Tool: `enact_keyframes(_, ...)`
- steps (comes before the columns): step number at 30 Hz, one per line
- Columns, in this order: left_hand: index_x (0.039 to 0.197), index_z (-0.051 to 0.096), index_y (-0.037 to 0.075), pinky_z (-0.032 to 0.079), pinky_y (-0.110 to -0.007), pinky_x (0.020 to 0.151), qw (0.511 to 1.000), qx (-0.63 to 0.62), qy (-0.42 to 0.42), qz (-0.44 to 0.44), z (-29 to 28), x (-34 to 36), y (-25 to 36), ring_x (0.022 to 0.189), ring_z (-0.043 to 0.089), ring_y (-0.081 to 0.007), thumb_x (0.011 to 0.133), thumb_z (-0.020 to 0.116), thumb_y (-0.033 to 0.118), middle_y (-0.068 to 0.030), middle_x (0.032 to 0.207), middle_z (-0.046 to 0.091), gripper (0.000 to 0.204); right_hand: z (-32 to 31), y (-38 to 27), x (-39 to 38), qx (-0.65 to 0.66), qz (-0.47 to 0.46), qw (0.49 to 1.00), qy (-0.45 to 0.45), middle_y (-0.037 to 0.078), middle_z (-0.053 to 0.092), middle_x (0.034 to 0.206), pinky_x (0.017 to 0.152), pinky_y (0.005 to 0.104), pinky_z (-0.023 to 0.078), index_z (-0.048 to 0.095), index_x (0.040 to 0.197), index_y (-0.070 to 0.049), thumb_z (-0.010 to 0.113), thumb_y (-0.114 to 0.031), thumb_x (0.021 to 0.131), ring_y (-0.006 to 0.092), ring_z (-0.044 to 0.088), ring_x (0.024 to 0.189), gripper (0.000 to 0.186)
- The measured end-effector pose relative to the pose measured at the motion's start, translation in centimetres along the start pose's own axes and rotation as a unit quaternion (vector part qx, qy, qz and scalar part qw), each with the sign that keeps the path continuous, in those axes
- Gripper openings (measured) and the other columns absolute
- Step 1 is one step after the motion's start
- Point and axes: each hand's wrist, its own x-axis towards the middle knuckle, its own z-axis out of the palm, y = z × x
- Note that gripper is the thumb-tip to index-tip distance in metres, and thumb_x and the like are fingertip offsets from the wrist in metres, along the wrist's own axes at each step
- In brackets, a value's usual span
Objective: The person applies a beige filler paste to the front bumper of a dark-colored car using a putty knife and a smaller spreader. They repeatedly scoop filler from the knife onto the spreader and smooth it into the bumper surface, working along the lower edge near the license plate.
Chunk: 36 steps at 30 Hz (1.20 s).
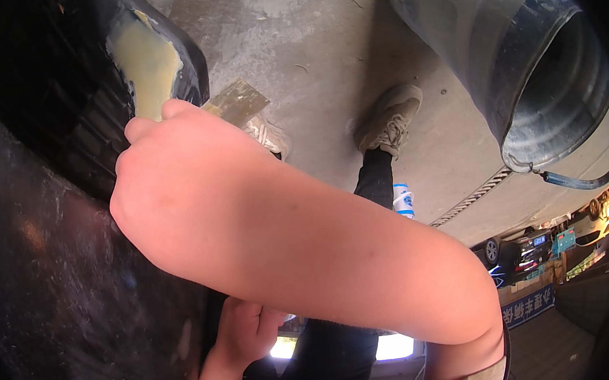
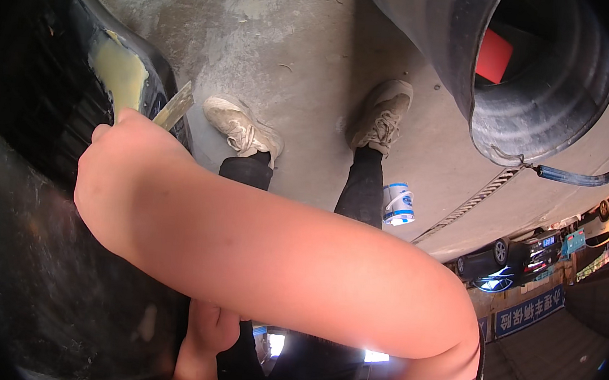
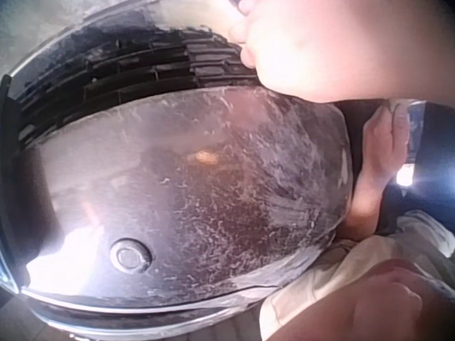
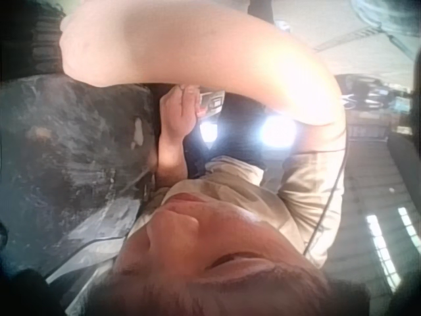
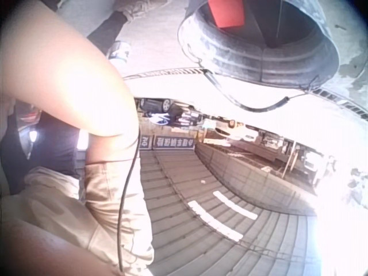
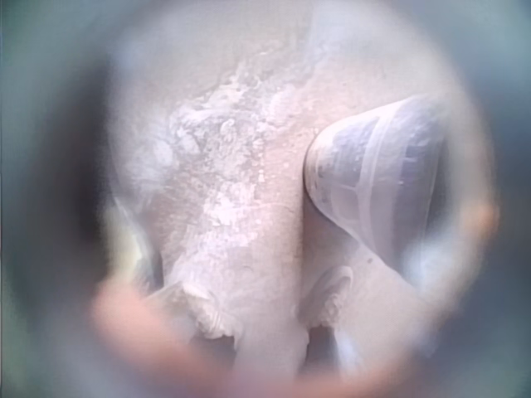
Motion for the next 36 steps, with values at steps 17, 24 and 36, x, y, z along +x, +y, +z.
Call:
enact_keyframes(17,0.099,0.067,-0.001,0.053,-0.034,0.063,0.998,-0.021,0.001,-0.052,0.0,-0.2,0.4,0.062,0.066,-0.0243,0.105,0.056,0.016,-0.0101,0.072,0.066,0.021,3.1,0.5,-0.8,-0.054,-0.008,0.988,0.146,-0.008,0.068,0.077,0.073,0.0287,0.039,0.077,0.080,-0.021,0.073,-0.022,0.079,0.0155,0.060,0.091,0.005)
enact_keyframes(24,0.092,0.064,0.000,0.052,-0.033,0.059,0.999,-0.033,0.011,-0.039,0.2,-0.1,0.3,0.059,0.065,-0.0210,0.108,0.055,0.020,-0.0085,0.069,0.066,0.027,3.5,0.3,-2.0,-0.064,-0.023,0.980,0.186,-0.008,0.067,0.074,0.073,0.0298,0.039,0.074,0.075,-0.021,0.071,-0.022,0.080,0.0147,0.060,0.091,0.007)
enact_keyframes(36,0.093,0.063,-0.006,0.046,-0.030,0.053,0.996,-0.083,0.017,-0.002,0.4,-0.4,0.4,0.056,0.059,-0.0169,0.110,0.043,0.027,-0.0104,0.068,0.063,0.042,7.3,3.7,-12.3,0.309,0.043,0.839,0.446,0.012,0.075,0.116,0.091,0.0395,0.056,0.075,0.121,-0.005,0.063,0.008,0.081,0.0311,0.071,0.106,0.044)
